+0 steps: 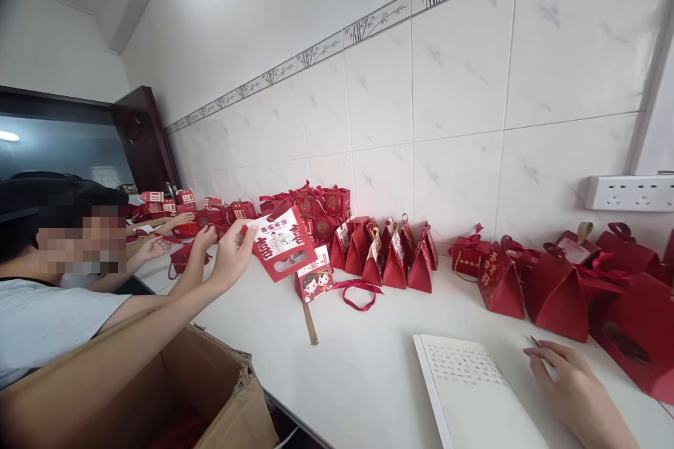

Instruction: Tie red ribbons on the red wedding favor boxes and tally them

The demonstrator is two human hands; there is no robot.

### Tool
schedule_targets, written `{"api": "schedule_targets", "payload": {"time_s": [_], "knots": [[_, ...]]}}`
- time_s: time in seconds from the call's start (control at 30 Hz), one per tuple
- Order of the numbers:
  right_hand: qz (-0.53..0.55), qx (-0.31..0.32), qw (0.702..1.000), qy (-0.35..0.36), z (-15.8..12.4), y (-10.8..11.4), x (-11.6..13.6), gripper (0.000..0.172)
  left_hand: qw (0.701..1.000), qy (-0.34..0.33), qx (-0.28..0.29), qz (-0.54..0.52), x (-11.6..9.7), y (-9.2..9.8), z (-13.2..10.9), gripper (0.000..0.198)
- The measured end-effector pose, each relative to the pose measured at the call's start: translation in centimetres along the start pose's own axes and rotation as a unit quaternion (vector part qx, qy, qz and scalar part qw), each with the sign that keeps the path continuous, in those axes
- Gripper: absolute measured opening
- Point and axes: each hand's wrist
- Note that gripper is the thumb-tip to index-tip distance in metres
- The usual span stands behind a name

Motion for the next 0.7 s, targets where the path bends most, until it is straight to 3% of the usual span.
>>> {"api": "schedule_targets", "payload": {"time_s": [0.07,0.2,0.27,0.37,0.43,0.47,0.53,0.7], "knots": [[-0.015,0.046,0.999,-0.016,-1.0,1.1,2.0,0.032,0.996,-0.05,0.03,-0.074,-3.0,-2.3,0.3,0.023],[0.009,0.048,0.999,-0.013,-2.1,2.5,4.8,0.037,0.97,-0.122,0.111,-0.179,-8.7,-8.5,0.2,0.021],[0.036,0.058,0.998,-0.005,-2.5,3.3,5.8,0.041,0.949,-0.152,0.145,-0.235,-11.2,-11.7,-0.8,0.022],[0.103,0.12,0.987,0.003,-3.4,4.7,7.8,0.041,0.913,-0.171,0.191,-0.317,-14.2,-16.1,-3.5,0.022],[0.2,0.136,0.97,0.023,-4.2,5.3,9.3,0.041,0.891,-0.153,0.235,-0.357,-15.5,-18.5,-5.6,0.022],[0.239,0.178,0.954,0.04,-4.6,5.3,10.0,0.04,0.882,-0.134,0.256,-0.373,-15.8,-19.5,-6.5,0.021],[0.254,0.156,0.953,0.047,-5.3,5.0,11.3,0.039,0.867,-0.099,0.278,-0.402,-16.2,-21.3,-7.7,0.022],[0.264,0.09,0.96,0.033,-4.3,3.9,13.4,0.023,0.847,-0.066,0.233,-0.473,-16.3,-23.7,-8.3,0.027]]}}
Point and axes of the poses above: each hand's wrist, its own z-axis towards the middle knuckle, its own y-axis out of the back of the hand, x = y × z, and after that the axes turned 15 degrees about -y, right-handed
